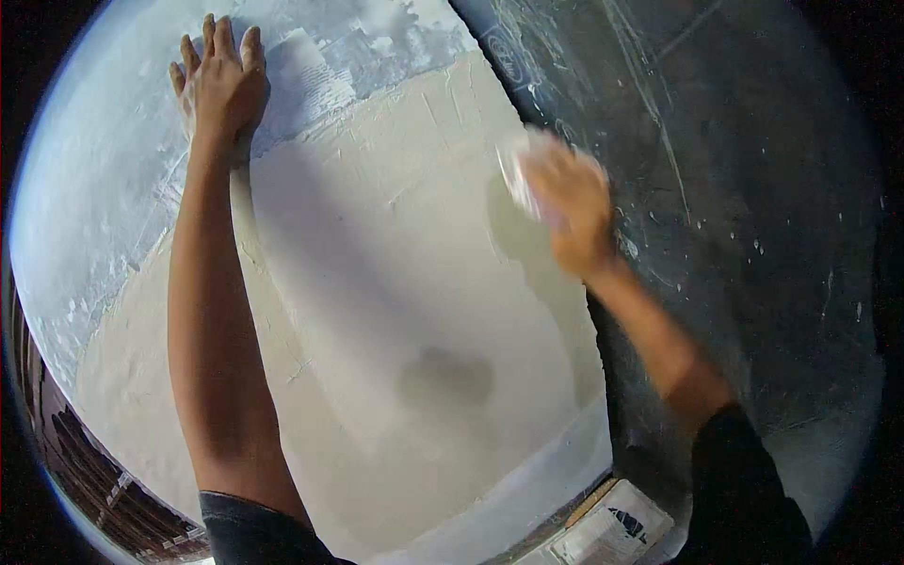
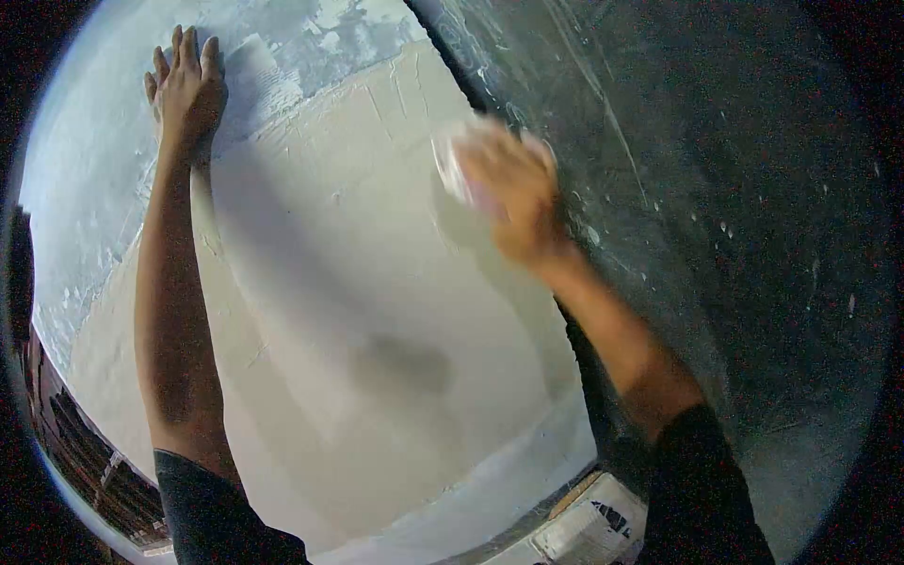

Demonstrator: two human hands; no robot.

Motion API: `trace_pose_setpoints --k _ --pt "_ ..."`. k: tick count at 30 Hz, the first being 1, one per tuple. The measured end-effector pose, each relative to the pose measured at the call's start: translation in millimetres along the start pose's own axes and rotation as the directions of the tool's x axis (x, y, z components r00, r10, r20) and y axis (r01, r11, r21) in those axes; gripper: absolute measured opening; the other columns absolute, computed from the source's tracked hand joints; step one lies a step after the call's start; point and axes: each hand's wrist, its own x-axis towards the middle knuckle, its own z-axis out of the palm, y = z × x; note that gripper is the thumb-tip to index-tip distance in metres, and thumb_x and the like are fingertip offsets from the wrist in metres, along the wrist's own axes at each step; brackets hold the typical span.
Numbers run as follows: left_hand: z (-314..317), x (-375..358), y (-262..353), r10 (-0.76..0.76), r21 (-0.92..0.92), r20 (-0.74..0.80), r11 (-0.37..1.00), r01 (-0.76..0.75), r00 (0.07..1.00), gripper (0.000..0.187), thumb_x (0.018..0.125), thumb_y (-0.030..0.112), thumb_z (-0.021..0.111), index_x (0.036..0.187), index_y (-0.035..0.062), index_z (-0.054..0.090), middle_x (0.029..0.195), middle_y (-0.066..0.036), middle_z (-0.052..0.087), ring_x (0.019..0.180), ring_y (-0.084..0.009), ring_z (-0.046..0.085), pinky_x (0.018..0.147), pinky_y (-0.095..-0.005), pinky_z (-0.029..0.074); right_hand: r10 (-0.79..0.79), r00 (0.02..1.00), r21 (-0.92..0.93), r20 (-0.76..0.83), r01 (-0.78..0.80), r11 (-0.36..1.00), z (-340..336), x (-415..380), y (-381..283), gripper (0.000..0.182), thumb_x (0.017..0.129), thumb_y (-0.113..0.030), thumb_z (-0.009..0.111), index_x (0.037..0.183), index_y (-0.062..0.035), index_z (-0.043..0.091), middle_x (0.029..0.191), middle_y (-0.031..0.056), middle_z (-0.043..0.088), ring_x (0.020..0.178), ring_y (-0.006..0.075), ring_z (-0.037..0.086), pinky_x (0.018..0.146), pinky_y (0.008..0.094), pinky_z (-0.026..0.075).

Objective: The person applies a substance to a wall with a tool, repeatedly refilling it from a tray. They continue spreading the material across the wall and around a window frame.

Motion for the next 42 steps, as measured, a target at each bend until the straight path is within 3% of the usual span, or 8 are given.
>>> trace_pose_setpoints --k 5,14,19,25,29,35,37,42 --pt "5.6 2.6 -7.2 0.030 -0.003 -0.016 1.000 -0.030 0.999 0.061 0.102 0.050 0.033 0.150 0.0124 0.039 0.160 -0.009 0.032 0.149 -0.0406 0.021 0.120 -0.0564 0.010 -0.110 0.989 -0.086 -0.094 0.102 0.991 57.2 98.4 49.0 0.041 0.092 -0.014 0.052 0.131 -0.0139 0.063 0.139 0.0105 0.059 0.131 0.0327 0.052 0.106 0.0524 0.037" --pt "9.8 0.9 -9.0 0.039 0.009 -0.018 0.999 -0.039 0.999 0.063 0.102 0.051 0.033 0.150 0.0119 0.040 0.160 -0.008 0.033 0.149 -0.0388 0.022 0.121 -0.0548 0.011 0.107 0.933 -0.153 0.344 -0.056 0.987 -21.7 -152.1 -18.2 0.038 0.099 -0.024 0.046 0.129 -0.0094 0.065 0.141 0.0116 0.058 0.136 0.0310 0.048 0.112 0.0537 0.030" --pt "4.2 0.8 -3.2 0.044 0.069 -0.018 0.997 -0.043 0.999 0.064 0.102 0.052 0.032 0.150 0.0111 0.039 0.160 -0.009 0.033 0.149 -0.0387 0.023 0.121 -0.0551 0.012 0.023 0.997 0.010 0.071 -0.023 1.000 -10.8 -65.4 -2.3 0.037 0.100 -0.020 0.044 0.128 -0.0091 0.065 0.135 0.0146 0.061 0.134 0.0332 0.050 0.111 0.0516 0.033" --pt "12.1 2.0 -9.7 0.049 0.111 -0.013 0.993 -0.047 0.999 0.063 0.102 0.051 0.034 0.150 0.0109 0.040 0.160 -0.009 0.033 0.148 -0.0394 0.025 0.120 -0.0565 0.014 -0.094 0.985 0.009 -0.143 0.096 0.995 65.9 101.1 59.3 0.056 0.081 0.001 0.050 0.134 -0.0125 0.061 0.137 0.0132 0.060 0.130 0.0379 0.052 0.109 0.0515 0.037" --pt "13.2 -1.4 -11.6 0.081 0.021 -0.042 0.997 -0.080 0.996 0.061 0.102 0.049 0.035 0.149 0.0109 0.040 0.159 -0.010 0.035 0.147 -0.0412 0.027 0.119 -0.0572 0.015 -0.040 0.997 -0.037 -0.070 0.038 0.999 58.8 48.5 48.2 0.049 0.087 -0.002 0.051 0.134 -0.0111 0.060 0.139 0.0137 0.057 0.133 0.0375 0.049 0.110 0.0520 0.036" --pt "4.0 0.1 2.5 0.054 0.040 -0.041 0.998 -0.053 0.998 0.062 0.101 0.050 0.035 0.149 0.0113 0.041 0.158 -0.010 0.036 0.147 -0.0411 0.027 0.120 -0.0565 0.014 0.150 0.959 -0.139 0.241 -0.119 0.983 -22.4 -149.5 7.6 0.037 0.099 -0.018 0.044 0.128 -0.0037 0.063 0.139 0.0171 0.058 0.137 0.0370 0.047 0.112 0.0549 0.032" --pt "3.9 3.1 -2.7 0.039 0.057 -0.037 0.998 -0.037 0.999 0.062 0.101 0.051 0.035 0.149 0.0112 0.041 0.158 -0.010 0.036 0.147 -0.0409 0.027 0.120 -0.0560 0.014 0.182 0.943 -0.148 0.278 -0.145 0.978 -29.9 -144.1 -0.5 0.038 0.099 -0.019 0.043 0.126 -0.0036 0.065 0.138 0.0170 0.059 0.136 0.0370 0.048 0.112 0.0548 0.031" --pt "7.5 1.4 -6.5 0.041 0.035 -0.007 0.999 -0.041 0.999 0.064 0.101 0.051 0.034 0.149 0.0104 0.040 0.158 -0.011 0.036 0.148 -0.0407 0.025 0.121 -0.0548 0.012 -0.018 0.999 -0.066 -0.028 0.016 0.998 7.9 -2.9 14.6 0.039 0.091 -0.009 0.052 0.127 -0.0062 0.064 0.137 0.0165 0.059 0.133 0.0387 0.050 0.110 0.0541 0.034"
